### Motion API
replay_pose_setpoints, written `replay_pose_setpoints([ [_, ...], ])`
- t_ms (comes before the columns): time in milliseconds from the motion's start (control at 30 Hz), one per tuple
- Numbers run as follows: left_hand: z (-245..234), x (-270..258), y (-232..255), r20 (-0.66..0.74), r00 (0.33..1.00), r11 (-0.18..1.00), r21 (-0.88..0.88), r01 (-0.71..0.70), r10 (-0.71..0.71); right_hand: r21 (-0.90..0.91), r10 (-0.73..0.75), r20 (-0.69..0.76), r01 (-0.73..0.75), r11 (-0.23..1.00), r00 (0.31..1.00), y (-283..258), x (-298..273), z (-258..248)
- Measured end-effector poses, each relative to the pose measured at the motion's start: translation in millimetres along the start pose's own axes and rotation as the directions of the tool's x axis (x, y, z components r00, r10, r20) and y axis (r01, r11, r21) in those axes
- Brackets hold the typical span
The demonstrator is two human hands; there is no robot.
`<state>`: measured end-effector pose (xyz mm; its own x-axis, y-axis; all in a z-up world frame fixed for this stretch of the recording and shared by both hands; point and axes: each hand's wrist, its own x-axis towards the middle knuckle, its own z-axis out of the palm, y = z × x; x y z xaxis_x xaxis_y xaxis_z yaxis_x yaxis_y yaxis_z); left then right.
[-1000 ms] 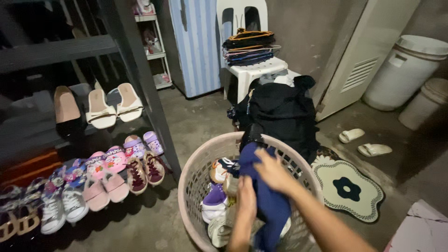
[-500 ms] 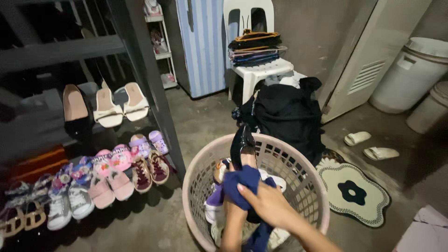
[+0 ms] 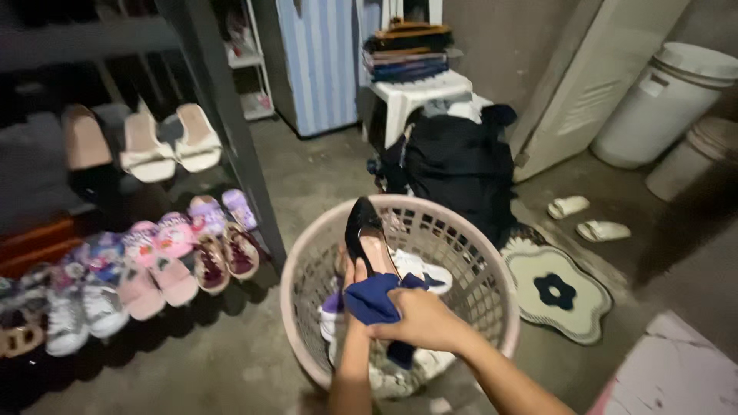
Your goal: The person wipes several pairs of shoes with a blue cloth, including white slides, black heels, and white sneakers, then places them on a nearby metal shelf. The person handles each shoe individually, wiping the exterior surfaces before stacking them.
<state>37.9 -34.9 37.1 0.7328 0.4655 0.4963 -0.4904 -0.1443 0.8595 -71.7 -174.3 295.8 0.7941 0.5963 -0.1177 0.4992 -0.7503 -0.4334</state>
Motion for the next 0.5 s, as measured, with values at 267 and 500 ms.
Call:
replay_pose_setpoints([
  [267, 1.6, 4.0, 187.7, 0.175, 0.934, 0.888, 0.403, 0.221, -0.312, 0.522, -0.147, -0.120, 0.189, 0.832, 0.982, 16.2, -32.8, 4.7],
  [500, -4.7, 29.5, 287.8, 0.247, 0.845, 0.743, 0.627, 0.233, -0.474, 0.271, -0.317, -0.084, 0.328, 0.905, 0.945, 25.3, -47.7, -18.9],
])
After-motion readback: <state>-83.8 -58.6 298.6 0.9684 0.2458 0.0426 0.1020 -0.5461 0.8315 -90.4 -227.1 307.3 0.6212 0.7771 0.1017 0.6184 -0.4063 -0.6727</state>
